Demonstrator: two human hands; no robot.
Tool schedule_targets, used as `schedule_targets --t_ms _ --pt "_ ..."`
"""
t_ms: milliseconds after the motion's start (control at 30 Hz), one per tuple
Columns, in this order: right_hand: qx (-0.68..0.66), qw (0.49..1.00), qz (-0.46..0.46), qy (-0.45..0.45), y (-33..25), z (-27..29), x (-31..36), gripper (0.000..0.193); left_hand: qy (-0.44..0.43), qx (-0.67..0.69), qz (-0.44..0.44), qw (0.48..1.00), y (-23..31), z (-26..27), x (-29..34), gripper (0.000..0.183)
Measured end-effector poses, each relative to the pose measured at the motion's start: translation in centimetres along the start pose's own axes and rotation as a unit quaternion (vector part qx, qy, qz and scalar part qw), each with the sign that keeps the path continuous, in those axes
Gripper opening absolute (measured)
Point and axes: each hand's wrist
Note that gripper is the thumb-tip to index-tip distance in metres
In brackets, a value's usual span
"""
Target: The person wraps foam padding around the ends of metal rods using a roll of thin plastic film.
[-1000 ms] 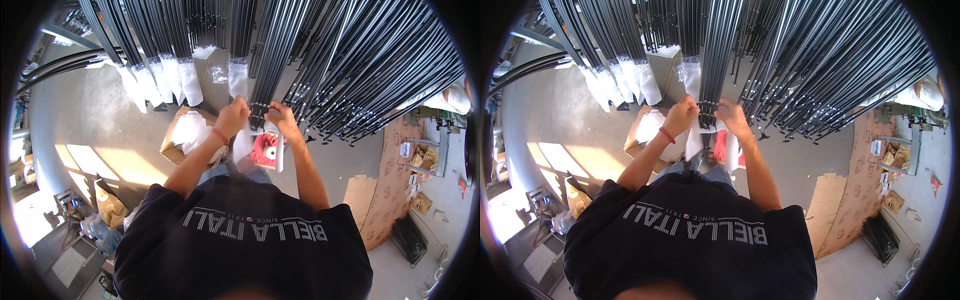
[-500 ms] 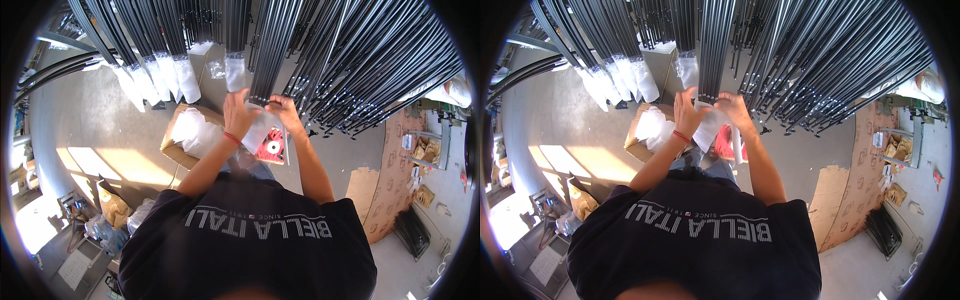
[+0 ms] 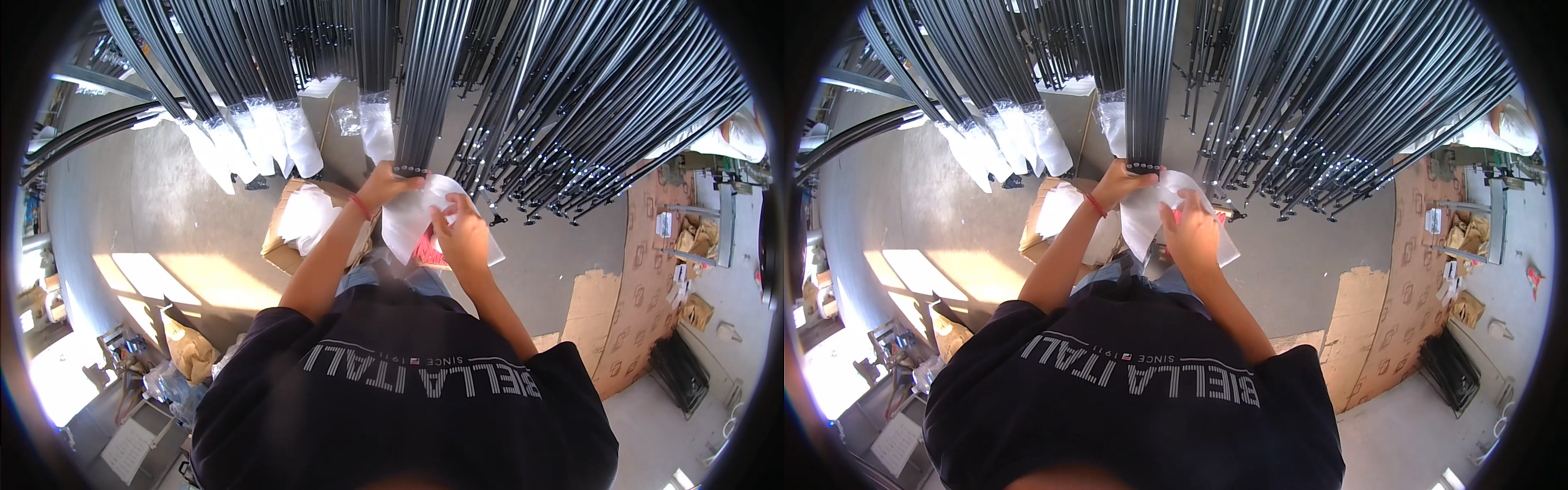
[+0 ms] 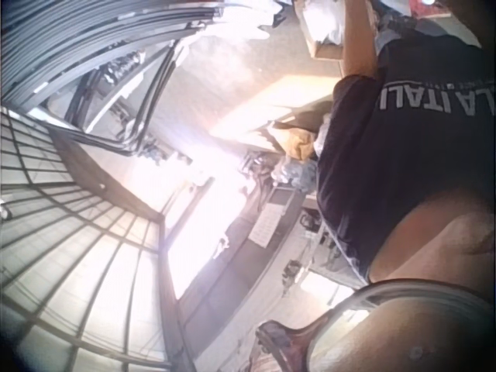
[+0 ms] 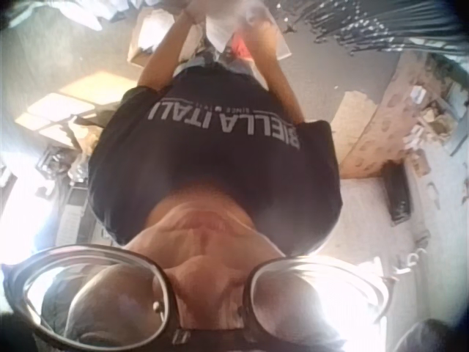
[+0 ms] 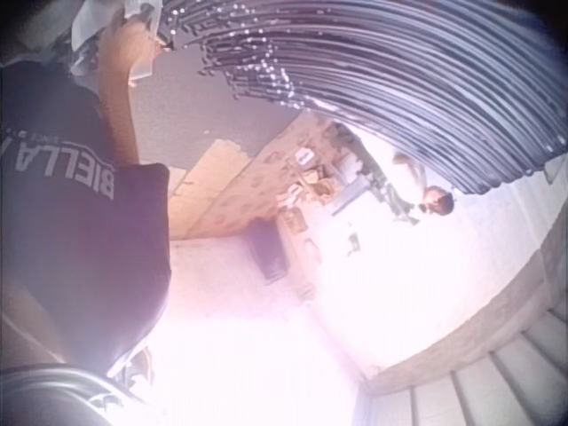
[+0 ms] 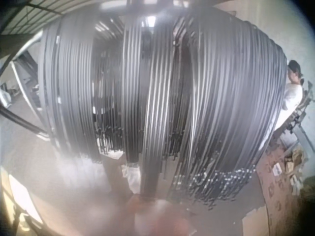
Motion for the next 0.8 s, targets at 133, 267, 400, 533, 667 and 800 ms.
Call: schedule_targets --t_ms 133,267,400,533,667,800 --pt "-0.2 0.962 -0.175 -0.056 2.2 -2.8 -1.0 0.026 -0.006 -0.017 -0.011 1.0 0.4 0.0 -0.1 0.028" --pt "-0.068 0.993 -0.029 0.095 3.1 -4.6 -1.9 0.016 -0.017 -0.035 -0.01 0.999 0.2 0.5 -0.1 0.029" --pt "-0.068 0.982 0.049 0.171 3.0 -5.1 -3.4 0.01 -0.018 0.012 -0.014 1.0 -0.1 0.4 0.2 0.029" --pt "-0.066 0.979 0.066 0.18 3.3 -5.7 -3.8 0.011 -0.007 0.039 -0.015 0.999 -0.4 0.2 0.4 0.029" --pt "-0.073 0.984 0.007 0.16 3.7 -5.7 -3.5 0.011 0.005 0.061 0.011 0.998 -0.6 0.4 0.5 0.027" --pt "-0.099 0.982 -0.041 0.153 4.8 -6.1 -3.4 0.015 0.038 0.044 -0.016 0.998 -0.7 0.2 0.4 0.023"
Point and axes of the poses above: each hand's wrist, its own x-axis away from the middle knuckle, its own z-axis out of the back of the hand, y = z × x, and after that the axes turned 1 degree about -x, right-handed
